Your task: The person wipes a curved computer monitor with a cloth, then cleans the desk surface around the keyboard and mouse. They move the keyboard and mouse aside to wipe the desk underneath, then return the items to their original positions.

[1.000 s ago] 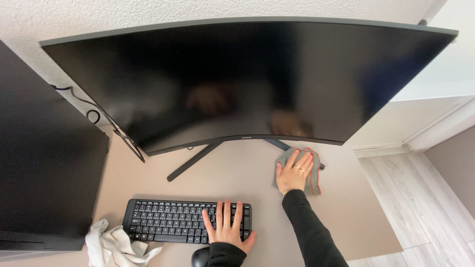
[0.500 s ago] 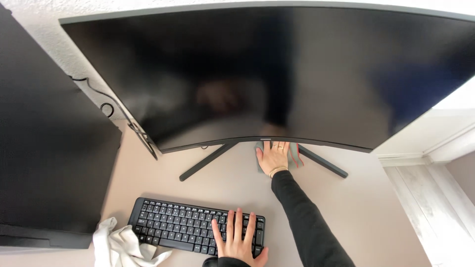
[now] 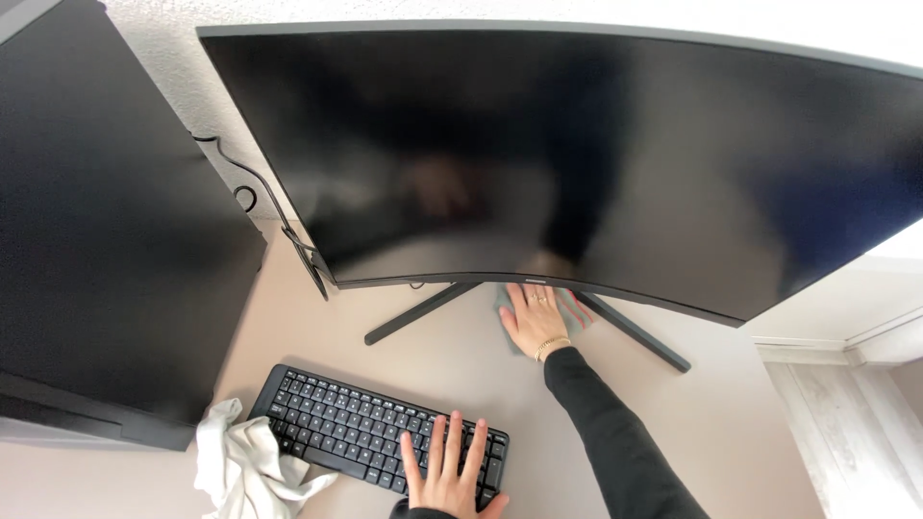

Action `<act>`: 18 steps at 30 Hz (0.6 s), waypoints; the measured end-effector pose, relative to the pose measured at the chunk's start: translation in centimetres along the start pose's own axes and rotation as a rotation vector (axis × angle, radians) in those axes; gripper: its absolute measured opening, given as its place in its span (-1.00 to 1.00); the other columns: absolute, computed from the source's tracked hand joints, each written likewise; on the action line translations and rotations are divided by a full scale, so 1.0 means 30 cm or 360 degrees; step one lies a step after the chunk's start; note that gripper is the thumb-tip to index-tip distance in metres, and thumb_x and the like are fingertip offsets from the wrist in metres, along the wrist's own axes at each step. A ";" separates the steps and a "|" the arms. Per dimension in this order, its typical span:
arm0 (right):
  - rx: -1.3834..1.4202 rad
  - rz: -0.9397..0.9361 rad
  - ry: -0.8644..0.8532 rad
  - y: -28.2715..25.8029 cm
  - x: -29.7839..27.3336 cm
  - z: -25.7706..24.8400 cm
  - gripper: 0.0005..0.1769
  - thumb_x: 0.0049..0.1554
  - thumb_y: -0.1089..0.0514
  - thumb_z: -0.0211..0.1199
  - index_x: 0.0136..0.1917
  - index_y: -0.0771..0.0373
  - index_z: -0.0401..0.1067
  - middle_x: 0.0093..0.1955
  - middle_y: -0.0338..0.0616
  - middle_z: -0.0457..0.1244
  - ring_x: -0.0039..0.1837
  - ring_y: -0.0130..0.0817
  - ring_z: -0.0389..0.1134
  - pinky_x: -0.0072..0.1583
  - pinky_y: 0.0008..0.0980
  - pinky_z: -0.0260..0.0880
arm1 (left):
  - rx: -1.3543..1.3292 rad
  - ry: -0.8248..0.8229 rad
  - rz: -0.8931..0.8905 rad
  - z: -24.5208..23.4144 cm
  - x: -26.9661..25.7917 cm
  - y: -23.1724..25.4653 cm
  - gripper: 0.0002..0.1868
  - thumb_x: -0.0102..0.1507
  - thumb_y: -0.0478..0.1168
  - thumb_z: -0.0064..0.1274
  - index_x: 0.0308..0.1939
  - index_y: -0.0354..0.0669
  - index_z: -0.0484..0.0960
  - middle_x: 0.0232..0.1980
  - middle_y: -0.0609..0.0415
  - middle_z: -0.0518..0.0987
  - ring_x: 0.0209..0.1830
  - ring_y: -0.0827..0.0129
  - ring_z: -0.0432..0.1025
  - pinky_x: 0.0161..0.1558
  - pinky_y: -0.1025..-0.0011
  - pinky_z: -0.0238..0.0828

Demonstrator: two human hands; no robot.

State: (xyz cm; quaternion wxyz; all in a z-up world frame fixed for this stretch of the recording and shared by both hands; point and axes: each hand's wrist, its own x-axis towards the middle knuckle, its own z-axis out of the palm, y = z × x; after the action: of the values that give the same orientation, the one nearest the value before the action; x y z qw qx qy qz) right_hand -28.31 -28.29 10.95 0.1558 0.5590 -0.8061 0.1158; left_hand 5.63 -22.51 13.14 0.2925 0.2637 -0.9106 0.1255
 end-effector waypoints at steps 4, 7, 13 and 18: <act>0.0149 -0.0176 -0.0023 -0.006 -0.137 -0.099 -0.33 0.28 -0.17 -0.06 0.57 0.13 0.13 0.56 0.23 0.05 0.62 0.10 -0.03 0.59 0.13 -0.22 | -0.0019 0.0182 -0.0015 -0.133 0.022 -0.026 -0.01 0.14 0.61 -0.33 0.51 0.21 0.32 0.52 0.01 0.33 0.52 0.21 0.22 0.43 -0.33 -0.01; 0.0070 -0.0275 -0.0059 0.004 -0.286 -0.170 -0.23 0.28 -0.28 -0.03 0.66 -0.06 0.00 0.69 0.15 -0.14 0.70 0.09 -0.20 0.59 0.08 -0.27 | -0.0072 0.0390 -0.0141 -0.180 -0.013 -0.047 -0.15 0.42 0.48 -0.79 0.41 0.21 0.47 0.41 0.08 0.48 0.45 0.34 0.31 0.50 -0.20 -0.09; 0.0262 0.0332 -0.0455 0.025 -0.560 -0.277 -0.08 0.16 -0.51 0.07 0.67 -0.32 -0.10 0.73 0.11 -0.37 0.73 0.00 -0.46 0.59 0.09 -0.54 | -0.0237 0.0478 -0.0190 -0.072 -0.213 -0.107 -0.58 0.27 -0.14 -0.32 0.02 0.29 0.65 0.09 0.28 0.66 0.10 0.48 0.55 0.42 -0.14 0.02; 0.0529 0.1527 -0.0162 0.090 -0.625 -0.157 0.15 0.11 -0.60 -0.19 0.61 0.31 -0.08 0.74 0.12 -0.33 0.77 -0.18 -0.46 0.64 -0.07 -0.66 | -0.0466 0.0581 -0.0113 -0.012 -0.249 -0.132 -0.43 0.40 0.27 -0.47 -0.21 0.22 0.68 -0.14 0.28 0.69 -0.11 0.45 0.59 0.29 -0.21 0.14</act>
State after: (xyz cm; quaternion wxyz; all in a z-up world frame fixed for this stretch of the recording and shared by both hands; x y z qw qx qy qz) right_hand -24.16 -9.42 8.11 -0.0454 0.1480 -0.9493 0.2735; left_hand 13.13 -22.62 9.24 0.4916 0.2233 -0.8413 0.0274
